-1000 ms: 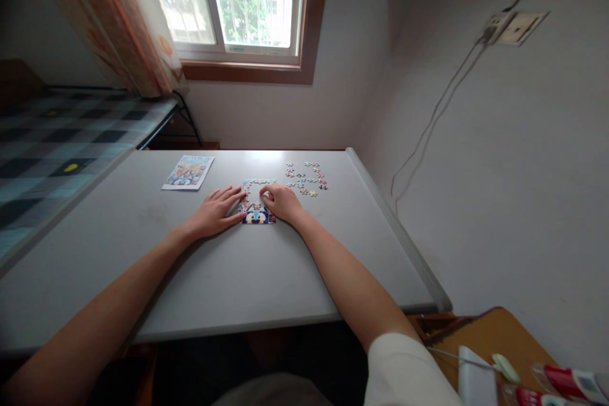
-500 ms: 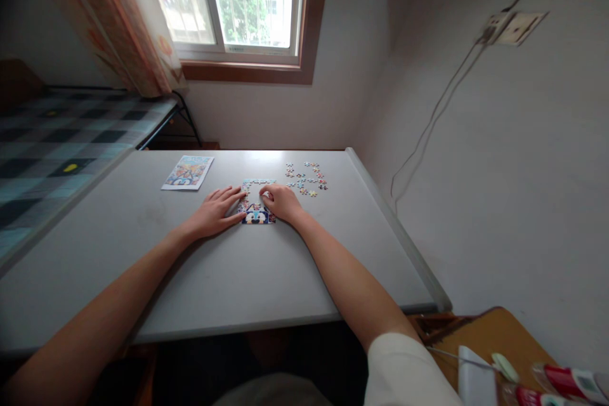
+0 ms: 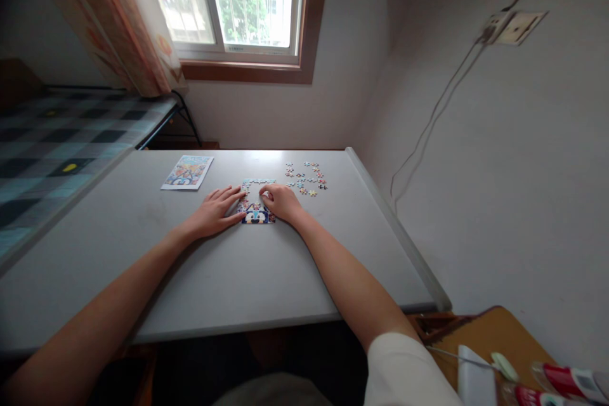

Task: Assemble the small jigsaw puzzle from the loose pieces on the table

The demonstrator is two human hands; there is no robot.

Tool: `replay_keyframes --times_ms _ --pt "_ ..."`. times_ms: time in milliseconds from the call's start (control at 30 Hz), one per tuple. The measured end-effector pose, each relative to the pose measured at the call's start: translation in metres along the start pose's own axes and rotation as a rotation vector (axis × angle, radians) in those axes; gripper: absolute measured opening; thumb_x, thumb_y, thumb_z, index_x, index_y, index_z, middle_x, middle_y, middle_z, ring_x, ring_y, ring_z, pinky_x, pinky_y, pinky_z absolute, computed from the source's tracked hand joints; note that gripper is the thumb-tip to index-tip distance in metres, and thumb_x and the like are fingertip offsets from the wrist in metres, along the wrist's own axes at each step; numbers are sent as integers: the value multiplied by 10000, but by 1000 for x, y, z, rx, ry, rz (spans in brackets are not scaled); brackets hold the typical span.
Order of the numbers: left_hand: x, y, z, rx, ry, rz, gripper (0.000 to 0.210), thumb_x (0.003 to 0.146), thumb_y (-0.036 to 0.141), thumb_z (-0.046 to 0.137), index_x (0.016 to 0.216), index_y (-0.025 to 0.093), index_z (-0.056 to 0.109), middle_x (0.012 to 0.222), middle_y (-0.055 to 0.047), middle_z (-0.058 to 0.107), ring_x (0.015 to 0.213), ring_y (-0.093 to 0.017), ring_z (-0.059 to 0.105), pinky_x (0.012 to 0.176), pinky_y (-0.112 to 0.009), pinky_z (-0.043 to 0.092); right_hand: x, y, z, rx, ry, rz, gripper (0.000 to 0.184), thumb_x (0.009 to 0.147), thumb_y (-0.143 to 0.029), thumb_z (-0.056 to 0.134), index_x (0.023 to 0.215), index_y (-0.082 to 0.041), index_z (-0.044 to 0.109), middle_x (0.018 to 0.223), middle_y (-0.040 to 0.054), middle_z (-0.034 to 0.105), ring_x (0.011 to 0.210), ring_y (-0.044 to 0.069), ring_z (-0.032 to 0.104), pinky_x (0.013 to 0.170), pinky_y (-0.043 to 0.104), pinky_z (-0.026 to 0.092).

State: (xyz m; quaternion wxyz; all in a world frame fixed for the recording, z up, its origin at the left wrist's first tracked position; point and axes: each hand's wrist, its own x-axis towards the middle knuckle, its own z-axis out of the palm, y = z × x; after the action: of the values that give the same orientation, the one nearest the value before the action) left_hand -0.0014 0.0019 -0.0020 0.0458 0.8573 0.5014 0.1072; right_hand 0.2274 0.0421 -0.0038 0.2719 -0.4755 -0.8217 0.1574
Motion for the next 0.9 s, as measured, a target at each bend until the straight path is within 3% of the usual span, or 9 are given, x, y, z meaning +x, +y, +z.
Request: replay_keyframes --times_ms 633,900 --pt "0 -1 1 1 0 -1 604 942 570 419 1452 247 423 1548 -56 344 1435 -274 264 1164 -449 189 0 1 0 -10 -3 -4 173 852 -219 570 942 -197 716 701 -2 612 655 121 519 653 225 356" --pt "0 0 0 11 -4 1 602 949 564 413 1453 235 421 1553 -55 334 1438 -272 257 1165 -442 190 0 0 0 -16 -6 1 233 859 -151 518 966 -208 718 879 42 700 785 152 593 748 248 402"
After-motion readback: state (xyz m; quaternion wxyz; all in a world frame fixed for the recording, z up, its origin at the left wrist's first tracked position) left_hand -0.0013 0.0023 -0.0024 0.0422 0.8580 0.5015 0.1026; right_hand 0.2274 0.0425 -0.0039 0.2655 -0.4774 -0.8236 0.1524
